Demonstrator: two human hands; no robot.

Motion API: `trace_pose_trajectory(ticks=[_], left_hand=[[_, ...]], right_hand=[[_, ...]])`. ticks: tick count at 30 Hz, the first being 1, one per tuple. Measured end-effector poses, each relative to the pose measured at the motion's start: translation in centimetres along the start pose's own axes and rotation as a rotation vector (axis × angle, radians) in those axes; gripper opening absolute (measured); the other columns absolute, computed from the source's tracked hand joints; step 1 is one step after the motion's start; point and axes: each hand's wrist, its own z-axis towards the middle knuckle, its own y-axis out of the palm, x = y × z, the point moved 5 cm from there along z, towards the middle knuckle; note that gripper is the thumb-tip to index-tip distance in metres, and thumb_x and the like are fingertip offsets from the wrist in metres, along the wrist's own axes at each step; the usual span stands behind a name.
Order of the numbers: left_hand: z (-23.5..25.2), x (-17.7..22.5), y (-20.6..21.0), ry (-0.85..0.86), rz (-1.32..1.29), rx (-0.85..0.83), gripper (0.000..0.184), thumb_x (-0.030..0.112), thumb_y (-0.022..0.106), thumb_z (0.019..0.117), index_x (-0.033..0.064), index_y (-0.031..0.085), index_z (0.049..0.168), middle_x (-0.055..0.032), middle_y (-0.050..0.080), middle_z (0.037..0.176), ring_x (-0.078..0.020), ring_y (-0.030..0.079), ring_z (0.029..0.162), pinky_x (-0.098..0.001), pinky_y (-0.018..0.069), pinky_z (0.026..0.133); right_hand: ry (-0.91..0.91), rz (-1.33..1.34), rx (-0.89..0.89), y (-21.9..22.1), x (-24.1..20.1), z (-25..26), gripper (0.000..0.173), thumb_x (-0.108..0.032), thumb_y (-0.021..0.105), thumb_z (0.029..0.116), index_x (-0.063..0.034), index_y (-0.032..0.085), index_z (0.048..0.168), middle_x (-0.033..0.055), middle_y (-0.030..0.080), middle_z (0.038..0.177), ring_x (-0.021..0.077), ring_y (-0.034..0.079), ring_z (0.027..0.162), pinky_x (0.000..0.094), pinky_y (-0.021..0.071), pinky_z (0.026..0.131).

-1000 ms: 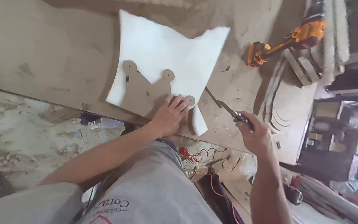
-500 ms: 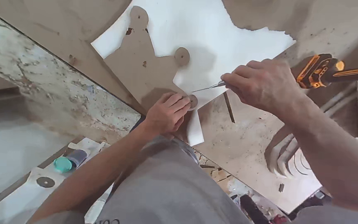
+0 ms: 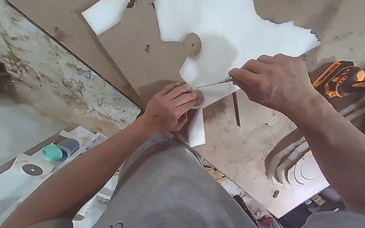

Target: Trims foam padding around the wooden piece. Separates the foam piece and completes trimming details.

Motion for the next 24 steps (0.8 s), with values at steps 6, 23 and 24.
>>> trace_pose_trajectory(ticks=[6, 23, 24], left_hand=[[0.2, -0.2, -0.1, -0.024, -0.030, 0.009, 0.030, 0.022, 0.056, 0.0912, 0.0116, 0.078, 0.110, -0.0050, 0.074, 0.122, -0.0272, 0.063, 0.127, -0.0464, 0.0435, 0.114], [0.2, -0.5, -0.1, -0.028, -0.068, -0.004, 0.031, 0.025, 0.057, 0.0916, 0.0114, 0.079, 0.108, -0.0047, 0.074, 0.123, -0.0277, 0.062, 0.128, -0.0459, 0.0410, 0.117], [0.2, -0.3, -0.1, -0.030, -0.070, -0.010, 0.031, 0.024, 0.057, 0.0916, 0.0113, 0.079, 0.109, -0.0048, 0.074, 0.123, -0.0278, 0.062, 0.128, -0.0459, 0.0409, 0.117]], right_hand=[[-0.015, 0.003, -0.028, 0.0, 0.1, 0.3, 0.030, -0.026, 0.045, 0.1095, -0.0083, 0.064, 0.125, 0.0205, 0.067, 0.096, 0.0447, 0.066, 0.081, 0.0544, 0.0463, 0.057], [-0.003, -0.033, -0.212, -0.7, -1.7, 2.6, 0.023, -0.017, 0.048, 0.1067, -0.0019, 0.064, 0.109, 0.0205, 0.063, 0.084, 0.0444, 0.065, 0.073, 0.0543, 0.0457, 0.051], [0.038, -0.035, -0.229, -0.5, -2.2, 2.3, 0.021, -0.017, 0.049, 0.1060, -0.0017, 0.063, 0.106, 0.0198, 0.062, 0.083, 0.0436, 0.065, 0.072, 0.0536, 0.0453, 0.051]])
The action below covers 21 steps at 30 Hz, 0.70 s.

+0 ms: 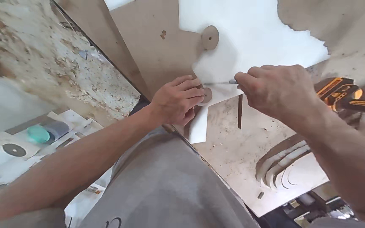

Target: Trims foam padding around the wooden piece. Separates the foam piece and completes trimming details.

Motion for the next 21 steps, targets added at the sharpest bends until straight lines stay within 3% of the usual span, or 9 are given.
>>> trace_pose_trajectory(ticks=[4, 17, 21], left_hand=[[0.1, -0.1, -0.1, 0.014, 0.015, 0.012, 0.032, 0.025, 0.056, 0.0911, 0.0106, 0.079, 0.108, -0.0051, 0.074, 0.124, -0.0282, 0.062, 0.129, -0.0461, 0.0406, 0.117], [0.1, -0.1, 0.0, 0.030, 0.049, -0.025, 0.036, 0.027, 0.052, 0.0925, 0.0112, 0.077, 0.114, -0.0058, 0.072, 0.127, -0.0286, 0.060, 0.131, -0.0472, 0.0401, 0.117], [0.1, 0.2, 0.1, 0.023, 0.048, -0.059, 0.036, 0.025, 0.053, 0.0925, 0.0106, 0.076, 0.115, -0.0065, 0.072, 0.128, -0.0293, 0.060, 0.131, -0.0484, 0.0404, 0.116]], right_hand=[[0.130, -0.006, -0.040, -0.7, -1.1, -0.9, 0.015, -0.016, 0.057, 0.1027, -0.0056, 0.067, 0.107, 0.0159, 0.064, 0.083, 0.0388, 0.065, 0.067, 0.0524, 0.0448, 0.048], [0.461, 0.103, -0.050, 1.3, -4.3, -3.7, 0.018, -0.021, 0.056, 0.1014, -0.0064, 0.066, 0.102, 0.0146, 0.063, 0.074, 0.0371, 0.064, 0.058, 0.0520, 0.0448, 0.045], [0.592, 0.158, -0.077, 1.7, -5.5, -4.1, 0.016, -0.021, 0.057, 0.1020, -0.0055, 0.063, 0.100, 0.0161, 0.063, 0.074, 0.0392, 0.066, 0.063, 0.0541, 0.0468, 0.048]])
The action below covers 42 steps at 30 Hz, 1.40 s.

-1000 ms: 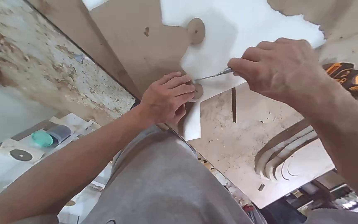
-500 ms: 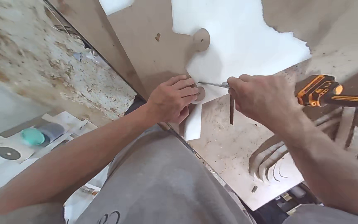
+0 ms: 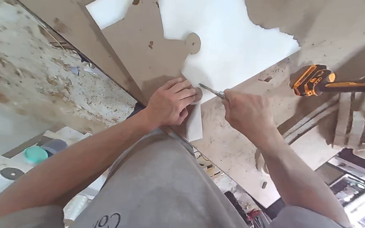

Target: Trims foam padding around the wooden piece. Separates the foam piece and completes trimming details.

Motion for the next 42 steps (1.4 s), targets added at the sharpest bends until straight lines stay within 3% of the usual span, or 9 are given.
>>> trace_pose_trajectory(ticks=[12, 14, 16, 18, 19, 23, 28, 33, 42], left_hand=[[0.1, -0.3, 0.1, 0.008, 0.010, -0.055, 0.035, 0.026, 0.056, 0.0923, 0.0107, 0.075, 0.117, -0.0069, 0.070, 0.131, -0.0315, 0.057, 0.134, -0.0499, 0.0384, 0.118], [0.9, -0.1, -0.6, -0.021, -0.023, -0.119, 0.031, 0.025, 0.055, 0.0929, 0.0106, 0.076, 0.110, -0.0061, 0.072, 0.125, -0.0291, 0.062, 0.127, -0.0493, 0.0433, 0.112], [3.5, -1.0, -1.7, -0.065, -0.086, -0.187, 0.026, 0.022, 0.056, 0.0948, 0.0073, 0.076, 0.103, -0.0098, 0.074, 0.113, -0.0306, 0.067, 0.113, -0.0528, 0.0491, 0.101], [5.8, -2.6, -2.2, -0.050, -0.071, -0.190, 0.026, 0.019, 0.055, 0.0967, 0.0088, 0.073, 0.112, -0.0101, 0.070, 0.125, -0.0308, 0.063, 0.121, -0.0543, 0.0441, 0.106], [6.6, -3.3, -2.0, -0.009, -0.040, -0.185, 0.027, 0.020, 0.055, 0.0955, 0.0109, 0.073, 0.114, -0.0088, 0.067, 0.132, -0.0310, 0.058, 0.128, -0.0556, 0.0390, 0.110], [6.9, -4.0, -0.4, 0.141, 0.034, -0.293, 0.040, 0.033, 0.052, 0.0969, 0.0226, 0.068, 0.132, -0.0057, 0.046, 0.159, -0.0357, 0.032, 0.151, -0.0659, 0.0174, 0.120], [7.9, -4.4, -0.2, 0.111, 0.096, -0.458, 0.052, 0.050, 0.043, 0.0989, 0.0307, 0.060, 0.144, -0.0036, 0.016, 0.173, -0.0374, 0.005, 0.159, -0.0711, 0.0001, 0.121], [8.0, -4.7, 0.0, 0.070, 0.144, -0.541, 0.067, 0.069, 0.036, 0.0957, 0.0334, 0.053, 0.150, -0.0060, 0.010, 0.174, -0.0392, 0.000, 0.159, -0.0733, -0.0038, 0.119], [8.6, -4.3, -0.5, 0.048, 0.179, -0.577, 0.069, 0.071, 0.044, 0.0907, 0.0329, 0.057, 0.147, -0.0083, 0.008, 0.174, -0.0373, -0.001, 0.159, -0.0730, -0.0055, 0.119]], right_hand=[[0.284, 0.158, -0.120, 1.9, -2.2, -2.0, 0.026, -0.023, 0.053, 0.1041, -0.0043, 0.066, 0.117, 0.0200, 0.069, 0.088, 0.0424, 0.070, 0.077, 0.0582, 0.0530, 0.060], [0.302, 0.197, -0.137, 2.3, -1.9, -2.8, 0.027, -0.026, 0.053, 0.1054, -0.0040, 0.065, 0.115, 0.0202, 0.068, 0.084, 0.0430, 0.070, 0.077, 0.0591, 0.0529, 0.061], [0.274, 0.235, -0.068, 2.5, -2.1, -3.1, 0.030, -0.025, 0.054, 0.1044, -0.0077, 0.062, 0.128, 0.0189, 0.068, 0.080, 0.0424, 0.070, 0.072, 0.0587, 0.0530, 0.058], [0.254, 0.264, 0.017, 2.4, -2.6, -3.4, 0.046, -0.021, 0.054, 0.1029, -0.0191, 0.054, 0.149, 0.0165, 0.069, 0.081, 0.0401, 0.069, 0.070, 0.0573, 0.0521, 0.056], [0.245, 0.265, 0.041, 2.3, -2.5, -3.6, 0.047, -0.021, 0.053, 0.1034, -0.0231, 0.053, 0.151, 0.0160, 0.070, 0.082, 0.0395, 0.069, 0.070, 0.0571, 0.0514, 0.056], [0.130, 0.252, 0.126, 2.5, -0.5, -3.9, 0.043, -0.020, 0.053, 0.1047, -0.0258, 0.058, 0.147, 0.0147, 0.068, 0.081, 0.0372, 0.066, 0.063, 0.0544, 0.0482, 0.050], [0.114, 0.236, 0.127, 2.5, -0.7, -3.3, 0.047, -0.019, 0.052, 0.1040, -0.0281, 0.055, 0.150, 0.0140, 0.066, 0.078, 0.0359, 0.064, 0.059, 0.0515, 0.0459, 0.047], [0.224, 0.176, 0.049, 3.2, -3.2, -2.6, 0.054, -0.014, 0.049, 0.1030, -0.0284, 0.048, 0.155, 0.0168, 0.066, 0.082, 0.0367, 0.064, 0.061, 0.0499, 0.0476, 0.048], [0.396, 0.278, -0.131, 2.8, -5.2, -3.2, 0.054, -0.018, 0.046, 0.1047, -0.0288, 0.042, 0.158, 0.0162, 0.068, 0.083, 0.0377, 0.069, 0.074, 0.0519, 0.0526, 0.059]])
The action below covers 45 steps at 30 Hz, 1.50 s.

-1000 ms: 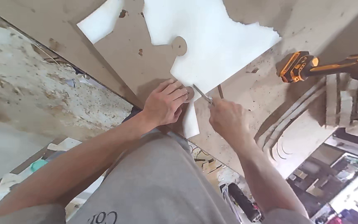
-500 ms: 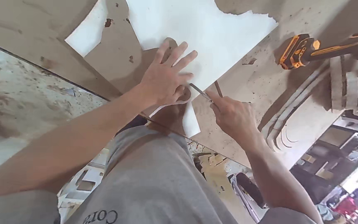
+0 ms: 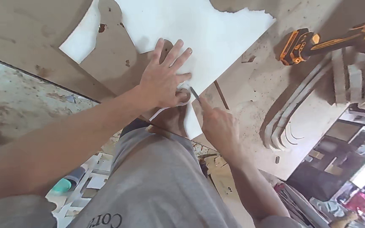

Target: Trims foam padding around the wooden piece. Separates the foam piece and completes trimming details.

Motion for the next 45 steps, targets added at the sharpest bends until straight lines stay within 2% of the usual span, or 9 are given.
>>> trace_pose_trajectory(ticks=[8, 27, 31, 33, 36, 37, 40, 42, 45], left_hand=[[0.3, -0.1, 0.4, 0.015, -0.023, -0.010, 0.068, 0.070, 0.045, 0.0913, 0.0328, 0.057, 0.147, -0.0090, 0.008, 0.174, -0.0387, -0.002, 0.159, -0.0736, -0.0077, 0.118], [0.8, 0.3, 0.0, 0.009, 0.047, -0.100, 0.074, 0.077, 0.039, 0.0894, 0.0358, 0.055, 0.149, -0.0120, 0.008, 0.173, -0.0413, -0.001, 0.158, -0.0767, -0.0074, 0.116], [0.8, 0.5, -0.3, 0.020, 0.092, -0.134, 0.072, 0.074, 0.038, 0.0908, 0.0345, 0.055, 0.149, -0.0099, 0.008, 0.174, -0.0404, -0.002, 0.158, -0.0768, -0.0075, 0.116], [1.9, 0.8, -1.5, 0.088, 0.090, -0.170, 0.065, 0.068, 0.041, 0.0955, 0.0293, 0.062, 0.143, -0.0104, 0.019, 0.171, -0.0396, 0.004, 0.159, -0.0768, -0.0033, 0.117], [5.5, 1.6, -3.5, 0.319, 0.019, -0.105, 0.041, 0.048, 0.057, 0.0987, 0.0155, 0.075, 0.117, -0.0125, 0.051, 0.153, -0.0375, 0.032, 0.151, -0.0704, 0.0179, 0.119], [7.1, 2.1, -3.7, 0.407, 0.013, -0.106, 0.040, 0.046, 0.064, 0.0950, 0.0135, 0.072, 0.118, -0.0135, 0.050, 0.153, -0.0386, 0.032, 0.151, -0.0699, 0.0197, 0.119], [11.1, 3.0, -2.5, 0.528, 0.072, -0.191, 0.075, 0.061, 0.075, 0.0781, 0.0186, 0.058, 0.138, -0.0137, 0.037, 0.160, -0.0412, 0.026, 0.152, -0.0732, 0.0214, 0.115], [12.5, 3.0, -2.1, 0.565, 0.093, -0.179, 0.082, 0.069, 0.076, 0.0711, 0.0195, 0.058, 0.134, -0.0150, 0.043, 0.152, -0.0426, 0.034, 0.144, -0.0696, 0.0311, 0.105], [12.9, 2.7, -1.7, 0.575, 0.108, -0.153, 0.078, 0.073, 0.071, 0.0744, 0.0195, 0.059, 0.131, -0.0151, 0.046, 0.149, -0.0425, 0.038, 0.141, -0.0673, 0.0335, 0.102]], right_hand=[[0.118, 0.119, -0.077, 0.8, -2.0, -0.5, 0.057, -0.016, 0.048, 0.1017, -0.0201, 0.040, 0.158, 0.0165, 0.070, 0.081, 0.0398, 0.071, 0.079, 0.0557, 0.0550, 0.064], [0.360, 0.412, 0.001, 5.1, -4.5, -2.7, 0.066, -0.016, 0.049, 0.0989, -0.0208, 0.032, 0.162, 0.0141, 0.071, 0.082, 0.0368, 0.071, 0.079, 0.0533, 0.0551, 0.066], [0.337, 0.527, -0.007, 6.7, -3.4, -6.6, 0.057, -0.021, 0.048, 0.1002, -0.0236, 0.045, 0.157, 0.0140, 0.072, 0.080, 0.0361, 0.071, 0.076, 0.0551, 0.0548, 0.065], [0.313, 0.610, 0.186, 6.9, -1.7, -9.0, 0.050, -0.022, 0.049, 0.0996, -0.0205, 0.057, 0.149, 0.0101, 0.067, 0.066, 0.0303, 0.066, 0.058, 0.0517, 0.0521, 0.054], [0.313, 0.642, 0.412, 6.1, 0.6, -10.4, 0.048, -0.023, 0.047, 0.1007, -0.0155, 0.059, 0.147, 0.0062, 0.063, 0.061, 0.0228, 0.057, 0.049, 0.0445, 0.0462, 0.047], [0.306, 0.635, 0.408, 5.9, 0.9, -10.1, 0.051, -0.023, 0.045, 0.1010, -0.0173, 0.055, 0.150, 0.0068, 0.064, 0.066, 0.0231, 0.058, 0.052, 0.0443, 0.0462, 0.049], [0.245, 0.606, 0.381, 5.6, 0.6, -8.6, 0.052, -0.019, 0.044, 0.1017, -0.0212, 0.051, 0.153, 0.0117, 0.069, 0.080, 0.0282, 0.064, 0.059, 0.0478, 0.0494, 0.051], [0.208, 0.591, 0.409, 5.6, -0.1, -7.7, 0.048, -0.018, 0.046, 0.1022, -0.0225, 0.056, 0.149, 0.0125, 0.070, 0.082, 0.0286, 0.065, 0.058, 0.0468, 0.0496, 0.049], [0.160, 0.560, 0.433, 5.9, -0.7, -6.4, 0.047, -0.017, 0.049, 0.1015, -0.0241, 0.060, 0.147, 0.0125, 0.070, 0.083, 0.0285, 0.064, 0.057, 0.0445, 0.0482, 0.046]])
